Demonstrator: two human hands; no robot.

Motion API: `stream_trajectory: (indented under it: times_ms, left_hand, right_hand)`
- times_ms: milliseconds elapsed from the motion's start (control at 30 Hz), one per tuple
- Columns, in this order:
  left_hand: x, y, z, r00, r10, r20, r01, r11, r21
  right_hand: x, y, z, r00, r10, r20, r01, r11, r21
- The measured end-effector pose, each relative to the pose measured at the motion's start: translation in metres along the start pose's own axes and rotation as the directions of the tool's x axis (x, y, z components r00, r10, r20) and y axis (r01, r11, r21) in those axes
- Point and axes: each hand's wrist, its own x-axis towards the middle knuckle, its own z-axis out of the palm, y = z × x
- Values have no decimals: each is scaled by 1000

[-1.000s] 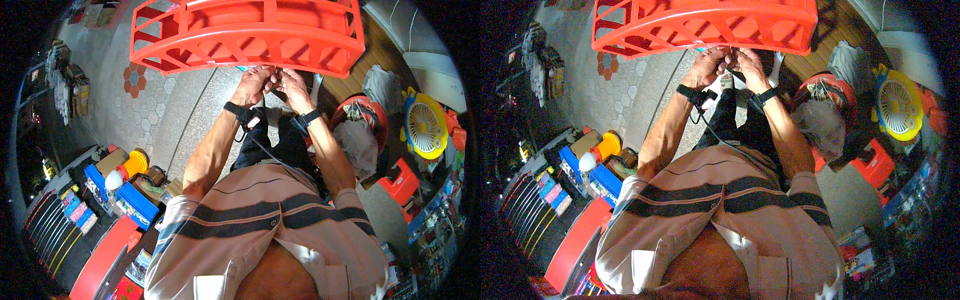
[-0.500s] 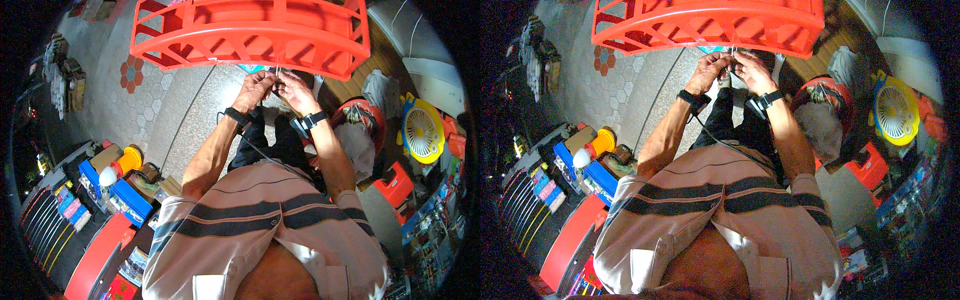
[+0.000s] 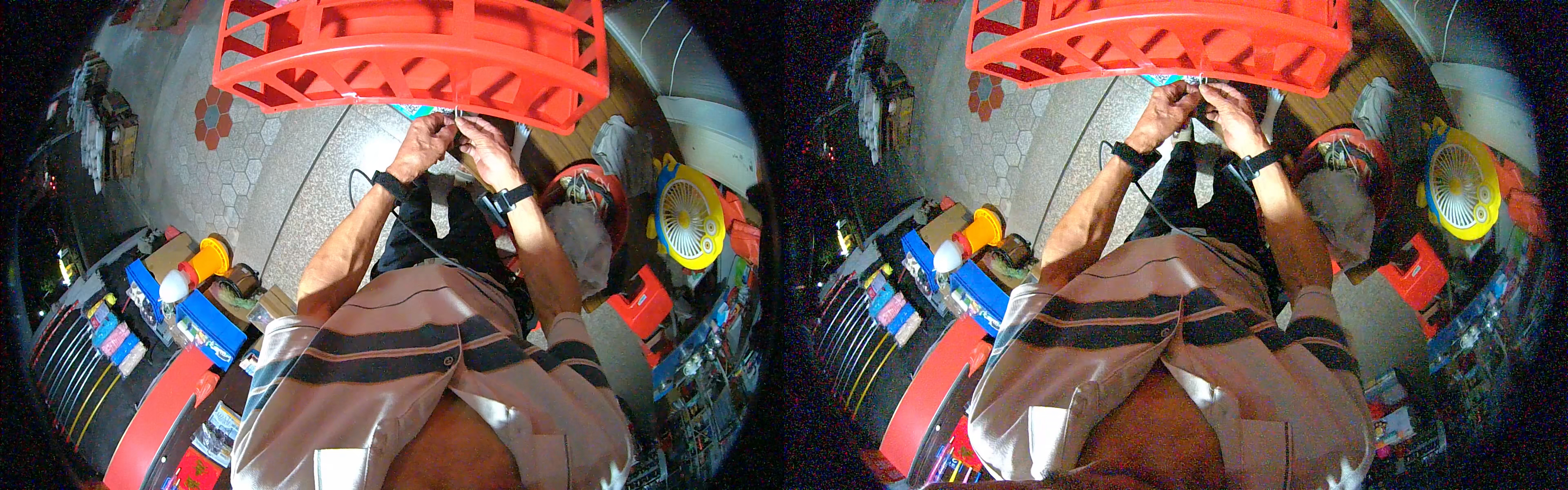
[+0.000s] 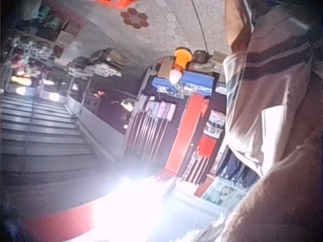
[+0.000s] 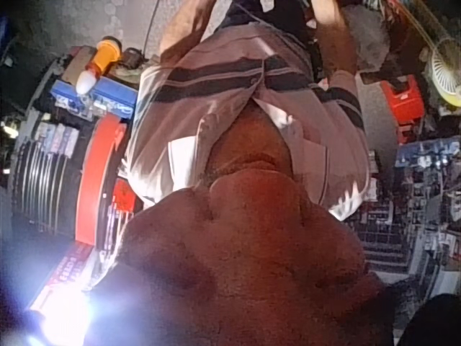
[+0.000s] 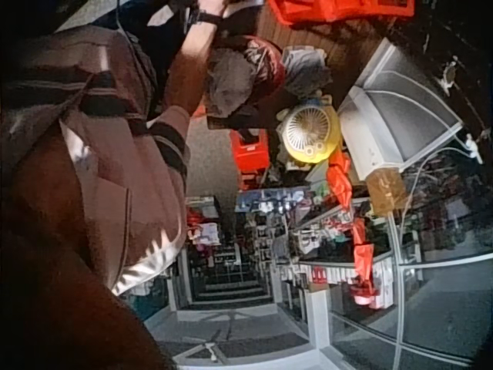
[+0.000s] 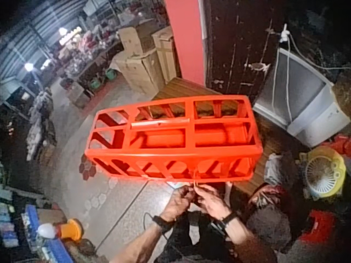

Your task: The person assembles a red plastic rack by inserting white zip ties through its frame and tightening them. The person repeatedly picks up zip ties, threads them through the rack, and pulls them tight to secure the structure.

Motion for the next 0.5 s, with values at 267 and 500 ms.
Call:
stream_trajectory:
  times_ms: [267,500]
  left_hand:
    - [6,2,-7,998,-68,-18,62,975,-212]
    - [16,0,0,990,-138,-42,116,932,-343]
  right_hand:
    - [1,-3,-4,999,-11,30,13,998,-58]
    - [2,-4,-7,996,42,81,-45,998,43]
